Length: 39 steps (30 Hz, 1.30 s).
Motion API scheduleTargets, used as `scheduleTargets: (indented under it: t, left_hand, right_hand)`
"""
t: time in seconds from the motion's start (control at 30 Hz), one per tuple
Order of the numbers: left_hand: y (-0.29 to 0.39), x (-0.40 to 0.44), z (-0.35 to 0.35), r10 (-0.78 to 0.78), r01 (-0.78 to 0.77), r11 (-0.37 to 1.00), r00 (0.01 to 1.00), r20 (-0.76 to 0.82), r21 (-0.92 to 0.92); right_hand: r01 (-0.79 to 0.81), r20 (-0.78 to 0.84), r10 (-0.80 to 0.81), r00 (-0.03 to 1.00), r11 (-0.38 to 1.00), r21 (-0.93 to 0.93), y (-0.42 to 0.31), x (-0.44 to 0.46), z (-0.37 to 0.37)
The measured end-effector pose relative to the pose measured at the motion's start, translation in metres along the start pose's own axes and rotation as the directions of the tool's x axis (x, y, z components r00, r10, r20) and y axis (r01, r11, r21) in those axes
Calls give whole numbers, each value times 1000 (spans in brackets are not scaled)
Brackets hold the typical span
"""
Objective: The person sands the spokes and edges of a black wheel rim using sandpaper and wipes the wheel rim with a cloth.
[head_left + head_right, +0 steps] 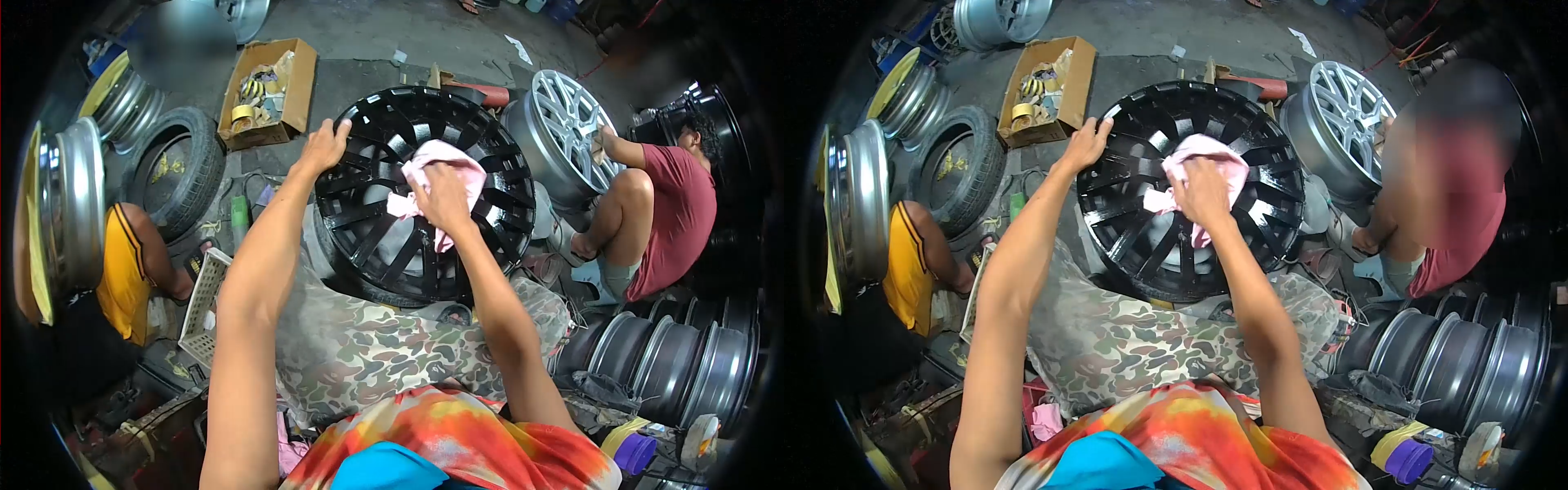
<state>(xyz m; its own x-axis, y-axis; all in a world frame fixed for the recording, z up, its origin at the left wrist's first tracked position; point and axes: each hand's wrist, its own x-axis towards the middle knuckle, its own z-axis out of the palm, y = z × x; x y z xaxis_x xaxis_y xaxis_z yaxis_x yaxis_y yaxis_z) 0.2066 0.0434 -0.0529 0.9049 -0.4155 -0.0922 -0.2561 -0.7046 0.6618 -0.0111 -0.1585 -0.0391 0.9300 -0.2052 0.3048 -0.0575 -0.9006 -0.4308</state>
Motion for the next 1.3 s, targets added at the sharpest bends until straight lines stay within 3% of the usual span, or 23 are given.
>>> scheduleTargets:
  t: [0.13, 0.17, 0.2, 0.27, 0.33, 0.4, 0.43, 0.47, 0.53, 0.6, 0.67, 0.73, 0.77, 0.8, 0.87, 0.97, 1.03, 1.07, 1.13, 1.23, 1.27, 1.3]
  left_hand:
    - [7, 3, 12, 46, -45, 999, 994, -102, 5]
    - [7, 1, 11, 50, -48, 999, 994, -102, 20]
    - [9, 0, 9, 47, -45, 999, 994, -101, 21]
    - [11, -5, 11, 47, -50, 999, 991, -123, -19]
    - [14, -8, 10, 29, -31, 999, 994, -103, -23]
    - [20, -8, 10, 25, -27, 1000, 996, -89, -15]
    - [23, -10, 12, 20, -20, 1000, 993, -112, -2]
    - [24, -11, 12, 12, -11, 1000, 990, -141, 12]
    - [25, -12, 12, 0, 5, 999, 991, -131, 38]
    - [24, -14, 11, -16, 15, 1000, 993, -121, -7]
    - [22, -15, 14, 9, -8, 1000, 993, -114, 10]
    - [25, -22, 9, 11, -10, 1000, 993, -120, 6]
    - [24, -23, 9, 2, -2, 1000, 994, -108, -2]
    - [27, -19, 10, 3, -5, 1000, 995, -100, -16]
    - [32, -21, 11, 1, -3, 1000, 995, -103, -20]
    - [28, -21, 10, -6, 5, 1000, 994, -109, -9]
    - [29, -20, 13, 17, -19, 1000, 993, -120, -10]
    - [28, -18, 15, 12, -15, 1000, 992, -122, -24]
    - [31, -19, 13, -8, 6, 1000, 994, -109, -18]
    - [36, -21, 8, -23, 22, 1000, 996, -86, -4]
    - [36, -22, 7, -20, 20, 1000, 996, -87, -1]
    - [35, -21, 9, -15, 15, 1000, 995, -96, -4]
  right_hand:
    - [231, 187, -253, 949, 964, 130, -13, -33, -36]
    - [299, 147, -310, 939, 950, 93, -8, -50, -44]
    - [236, 339, -247, 908, 969, 74, -14, -58, -76]
    - [400, 297, -386, 873, 916, 15, 22, -80, -101]
    - [280, 359, -266, 895, 960, 13, 40, -80, -131]
    - [263, 270, -251, 930, 965, -9, 48, -65, -123]
    - [155, 202, -151, 968, 988, -5, 38, -50, -118]
    - [153, 79, -159, 984, 985, 74, 32, -36, -103]
    - [156, 104, -162, 981, 986, 64, 6, -16, -80]
    - [456, 41, -454, 890, 888, -64, 13, 7, -38]
    - [371, 187, -352, 917, 926, -72, 30, 3, -35]
    - [262, 157, -238, 958, 953, -152, 43, -18, -42]
    - [165, 288, -114, 951, 973, -161, 30, -25, -68]
    - [158, 253, -99, 962, 962, -223, 27, -37, -74]
    - [-13, 458, 171, 872, 945, -328, 1, -54, -102]
    - [140, 510, 95, 855, 904, -404, 0, -81, -148]
    - [-59, 557, 314, 768, 902, -427, 11, -76, -186]
    - [-77, 446, 230, 865, 939, -336, 37, -82, -194]
    - [-221, 294, 296, 909, 939, -262, 38, -61, -210]
    - [-119, 186, 162, 969, 967, -226, 25, -39, -194]
    - [-9, 140, 38, 989, 979, -203, 28, -38, -179]
    - [91, 209, -45, 977, 973, -214, 27, -33, -166]
